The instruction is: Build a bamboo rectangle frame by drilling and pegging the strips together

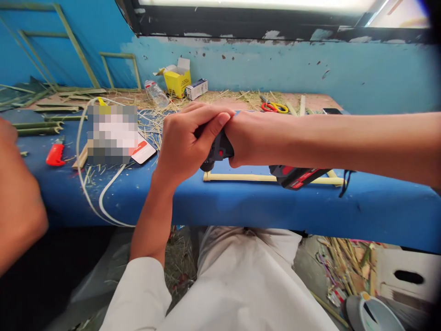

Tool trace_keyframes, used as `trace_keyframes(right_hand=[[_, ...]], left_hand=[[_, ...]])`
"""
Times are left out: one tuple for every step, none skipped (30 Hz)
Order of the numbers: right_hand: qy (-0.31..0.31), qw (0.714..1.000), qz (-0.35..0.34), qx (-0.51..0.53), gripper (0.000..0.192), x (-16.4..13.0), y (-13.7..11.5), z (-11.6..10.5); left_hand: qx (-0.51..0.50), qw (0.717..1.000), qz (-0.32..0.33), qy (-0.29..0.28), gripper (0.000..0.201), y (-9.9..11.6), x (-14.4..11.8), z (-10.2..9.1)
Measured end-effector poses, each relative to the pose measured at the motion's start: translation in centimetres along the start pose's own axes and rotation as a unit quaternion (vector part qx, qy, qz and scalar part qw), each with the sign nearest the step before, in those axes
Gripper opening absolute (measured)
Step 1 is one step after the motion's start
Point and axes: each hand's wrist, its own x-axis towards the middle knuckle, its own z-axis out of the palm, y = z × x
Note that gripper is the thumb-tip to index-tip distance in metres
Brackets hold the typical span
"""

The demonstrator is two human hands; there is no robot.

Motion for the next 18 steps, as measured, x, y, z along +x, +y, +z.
trace_keyframes(right_hand=[[0.006, 1.000, -0.005, -0.010, 0.060, 0.1, 0.0, 0.0], [0.021, 1.000, 0.006, -0.008, 0.061, 0.1, 0.1, 0.1], [0.024, 1.000, 0.013, -0.012, 0.062, 0.1, 0.1, 0.1], [0.022, 0.999, 0.020, -0.016, 0.060, 0.1, 0.1, 0.2], [0.022, 0.999, 0.024, -0.018, 0.057, 0.1, 0.1, 0.2], [0.027, 0.999, 0.022, -0.021, 0.052, 0.0, 0.1, 0.2], [0.033, 0.999, 0.016, -0.023, 0.048, 0.0, 0.2, 0.3], [0.041, 0.999, 0.009, -0.023, 0.045, 0.0, 0.2, 0.3], [0.047, 0.999, 0.003, -0.023, 0.044, 0.0, 0.2, 0.4], [0.051, 0.998, 0.000, -0.023, 0.045, 0.0, 0.2, 0.4], [0.050, 0.998, 0.000, -0.022, 0.046, 0.0, 0.3, 0.4], [0.051, 0.998, 0.004, -0.021, 0.048, 0.1, 0.3, 0.4], [0.051, 0.999, 0.008, -0.019, 0.048, 0.1, 0.3, 0.4], [0.049, 0.999, 0.009, -0.017, 0.048, 0.1, 0.2, 0.4], [0.049, 0.999, 0.010, -0.014, 0.048, 0.2, 0.2, 0.3], [0.047, 0.999, 0.009, -0.009, 0.046, 0.2, 0.2, 0.3], [0.042, 0.999, 0.007, -0.005, 0.045, 0.2, 0.2, 0.3], [0.039, 0.999, 0.006, -0.002, 0.042, 0.2, 0.2, 0.3]], left_hand=[[0.008, 1.000, 0.003, -0.005, 0.028, -0.2, 0.0, 0.1], [0.013, 1.000, 0.004, -0.006, 0.029, -0.3, 0.0, 0.2], [0.018, 1.000, 0.005, -0.007, 0.030, -0.4, -0.1, 0.3], [0.024, 1.000, 0.006, -0.007, 0.031, -0.4, -0.2, 0.2], [0.031, 0.999, 0.008, -0.007, 0.032, -0.3, -0.2, 0.2], [0.039, 0.999, 0.011, -0.009, 0.033, -0.2, -0.3, 0.0], [0.046, 0.999, 0.014, -0.013, 0.034, -0.1, -0.3, -0.1], [0.051, 0.998, 0.016, -0.019, 0.034, 0.0, -0.3, -0.3], [0.055, 0.998, 0.017, -0.027, 0.035, 0.1, -0.2, -0.5], [0.057, 0.998, 0.016, -0.035, 0.035, 0.2, -0.1, -0.7], [0.057, 0.997, 0.016, -0.042, 0.035, 0.2, 0.0, -0.8], [0.057, 0.997, 0.015, -0.048, 0.035, 0.3, 0.1, -0.9], [0.056, 0.997, 0.013, -0.052, 0.034, 0.3, 0.1, -1.0], [0.055, 0.997, 0.009, -0.055, 0.033, 0.4, 0.2, -1.0], [0.054, 0.997, 0.006, -0.058, 0.032, 0.4, 0.3, -1.0], [0.052, 0.997, 0.003, -0.059, 0.031, 0.4, 0.4, -1.0], [0.050, 0.997, 0.000, -0.061, 0.031, 0.4, 0.4, -1.0], [0.047, 0.997, -0.003, -0.064, 0.030, 0.4, 0.4, -0.9]])
